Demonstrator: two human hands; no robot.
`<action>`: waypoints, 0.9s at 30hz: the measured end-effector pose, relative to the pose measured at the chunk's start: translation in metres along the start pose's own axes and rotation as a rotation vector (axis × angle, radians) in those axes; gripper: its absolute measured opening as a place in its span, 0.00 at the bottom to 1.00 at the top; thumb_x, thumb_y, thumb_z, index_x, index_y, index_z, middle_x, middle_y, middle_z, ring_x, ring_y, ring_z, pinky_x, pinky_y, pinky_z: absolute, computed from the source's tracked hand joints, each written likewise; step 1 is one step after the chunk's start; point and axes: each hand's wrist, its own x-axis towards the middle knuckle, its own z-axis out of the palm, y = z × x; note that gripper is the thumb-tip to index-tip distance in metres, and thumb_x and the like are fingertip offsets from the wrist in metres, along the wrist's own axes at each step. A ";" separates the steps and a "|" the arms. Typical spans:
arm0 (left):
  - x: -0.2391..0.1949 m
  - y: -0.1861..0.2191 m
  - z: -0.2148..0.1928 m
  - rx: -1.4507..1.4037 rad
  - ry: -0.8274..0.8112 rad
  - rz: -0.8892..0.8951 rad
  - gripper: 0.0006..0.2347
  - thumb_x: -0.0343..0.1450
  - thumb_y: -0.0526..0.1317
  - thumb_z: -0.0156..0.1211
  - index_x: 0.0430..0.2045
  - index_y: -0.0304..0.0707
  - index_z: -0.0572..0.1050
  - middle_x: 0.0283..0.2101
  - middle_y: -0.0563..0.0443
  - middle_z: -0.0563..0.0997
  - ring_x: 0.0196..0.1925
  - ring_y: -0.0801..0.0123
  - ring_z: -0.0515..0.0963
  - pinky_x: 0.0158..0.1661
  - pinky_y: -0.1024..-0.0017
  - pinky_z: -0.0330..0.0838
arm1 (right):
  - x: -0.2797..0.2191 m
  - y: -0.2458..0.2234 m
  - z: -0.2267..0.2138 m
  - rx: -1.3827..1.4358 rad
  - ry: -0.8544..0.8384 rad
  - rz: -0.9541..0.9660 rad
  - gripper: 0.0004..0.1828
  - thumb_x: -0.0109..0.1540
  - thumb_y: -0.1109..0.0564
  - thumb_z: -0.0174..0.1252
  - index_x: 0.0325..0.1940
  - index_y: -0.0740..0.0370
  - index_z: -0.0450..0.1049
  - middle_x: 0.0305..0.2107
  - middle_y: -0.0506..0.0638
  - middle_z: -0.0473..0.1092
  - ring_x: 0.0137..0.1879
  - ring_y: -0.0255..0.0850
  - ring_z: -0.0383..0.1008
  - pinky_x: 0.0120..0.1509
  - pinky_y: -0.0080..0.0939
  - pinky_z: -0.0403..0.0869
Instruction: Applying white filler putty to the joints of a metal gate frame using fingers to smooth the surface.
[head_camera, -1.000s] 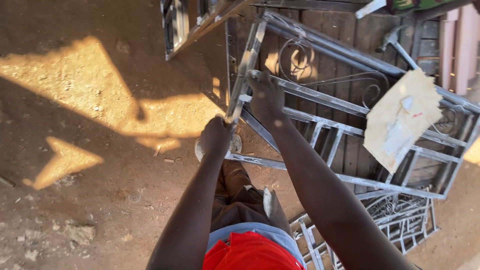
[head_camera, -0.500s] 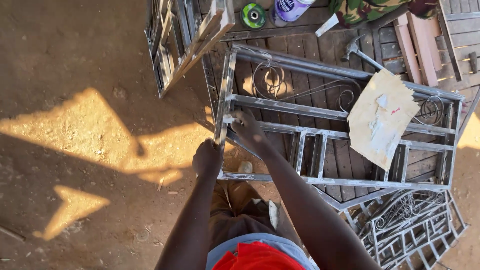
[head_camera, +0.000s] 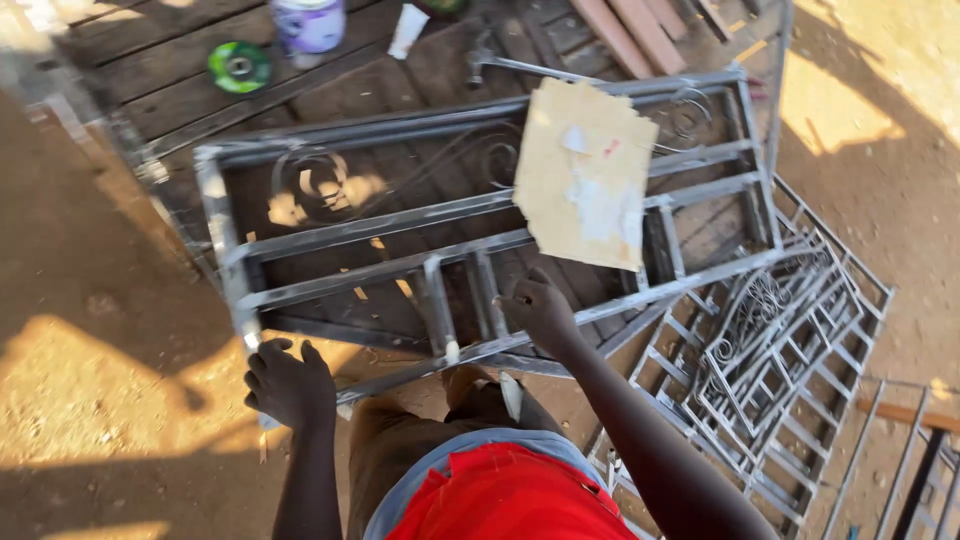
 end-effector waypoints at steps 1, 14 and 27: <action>-0.015 0.025 0.005 0.001 -0.007 0.022 0.10 0.70 0.42 0.71 0.40 0.44 0.76 0.41 0.48 0.79 0.47 0.50 0.82 0.47 0.51 0.73 | 0.006 0.027 -0.016 0.008 0.016 0.016 0.17 0.61 0.45 0.64 0.30 0.60 0.72 0.32 0.61 0.67 0.31 0.55 0.68 0.35 0.55 0.69; -0.091 0.118 0.080 0.066 -0.454 0.235 0.11 0.76 0.50 0.59 0.43 0.45 0.76 0.44 0.44 0.79 0.54 0.45 0.80 0.52 0.44 0.72 | 0.045 0.164 -0.167 -0.241 0.149 0.262 0.39 0.60 0.47 0.66 0.74 0.42 0.62 0.45 0.59 0.64 0.53 0.63 0.70 0.58 0.62 0.71; -0.089 0.111 0.070 0.103 -0.497 0.025 0.12 0.79 0.52 0.52 0.43 0.48 0.78 0.45 0.47 0.80 0.53 0.50 0.81 0.53 0.47 0.70 | 0.052 0.176 -0.157 -0.479 0.024 0.248 0.49 0.53 0.40 0.73 0.76 0.38 0.61 0.53 0.56 0.63 0.62 0.61 0.68 0.64 0.58 0.72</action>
